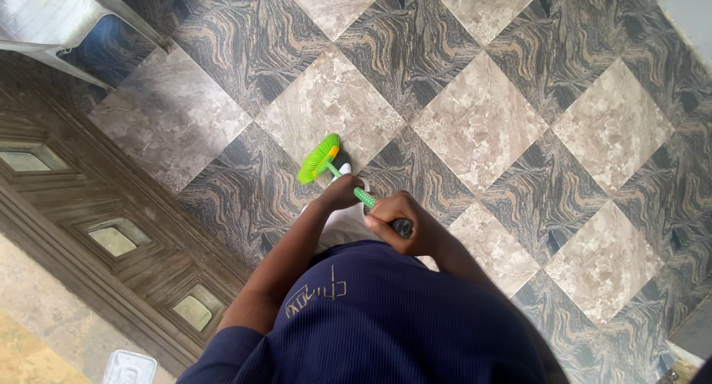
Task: The person sweeps a tiled floor using a green broom. They move the broom back and forth across the checkered tiles, covering different sections of the room near a wooden door and an orange chair.
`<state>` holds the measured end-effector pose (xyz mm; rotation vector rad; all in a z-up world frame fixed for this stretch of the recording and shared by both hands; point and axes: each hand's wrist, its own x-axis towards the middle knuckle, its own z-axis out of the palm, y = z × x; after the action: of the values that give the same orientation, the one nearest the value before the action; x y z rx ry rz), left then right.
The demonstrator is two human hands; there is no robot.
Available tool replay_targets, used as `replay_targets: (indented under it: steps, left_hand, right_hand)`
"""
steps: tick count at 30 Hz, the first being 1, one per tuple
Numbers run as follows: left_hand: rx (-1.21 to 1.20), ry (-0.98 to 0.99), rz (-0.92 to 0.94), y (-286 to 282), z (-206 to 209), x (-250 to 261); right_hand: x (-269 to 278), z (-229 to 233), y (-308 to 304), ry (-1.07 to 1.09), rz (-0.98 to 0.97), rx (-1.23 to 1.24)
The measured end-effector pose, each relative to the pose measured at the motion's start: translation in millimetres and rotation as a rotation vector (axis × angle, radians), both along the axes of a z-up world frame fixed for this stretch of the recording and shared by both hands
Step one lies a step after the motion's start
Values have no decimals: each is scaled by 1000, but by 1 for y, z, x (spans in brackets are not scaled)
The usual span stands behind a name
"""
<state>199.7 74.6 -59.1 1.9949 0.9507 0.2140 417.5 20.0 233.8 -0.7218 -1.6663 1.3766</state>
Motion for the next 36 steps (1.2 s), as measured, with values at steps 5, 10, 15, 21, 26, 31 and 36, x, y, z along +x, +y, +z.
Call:
replay_targets:
  steps: [5, 10, 15, 21, 26, 31, 36]
  left_hand:
    - [195, 176, 2, 56, 72, 5]
    - [159, 273, 248, 118, 81, 0]
    - [230, 66, 299, 137, 50, 1]
    - [-42, 23, 148, 142, 34, 65]
    - [28, 128, 126, 156, 66, 86]
    - [68, 68, 255, 194, 109, 70]
    - [163, -88, 525, 219, 95, 57]
  right_hand:
    - [27, 31, 44, 51, 98, 31]
    - [14, -1, 80, 139, -156, 27]
    - [15, -29, 120, 61, -122, 108]
    - [65, 10, 161, -55, -35, -129]
    - [65, 61, 185, -26, -46, -77]
    - [57, 77, 199, -26, -44, 6]
    - [19, 55, 222, -122, -88, 60]
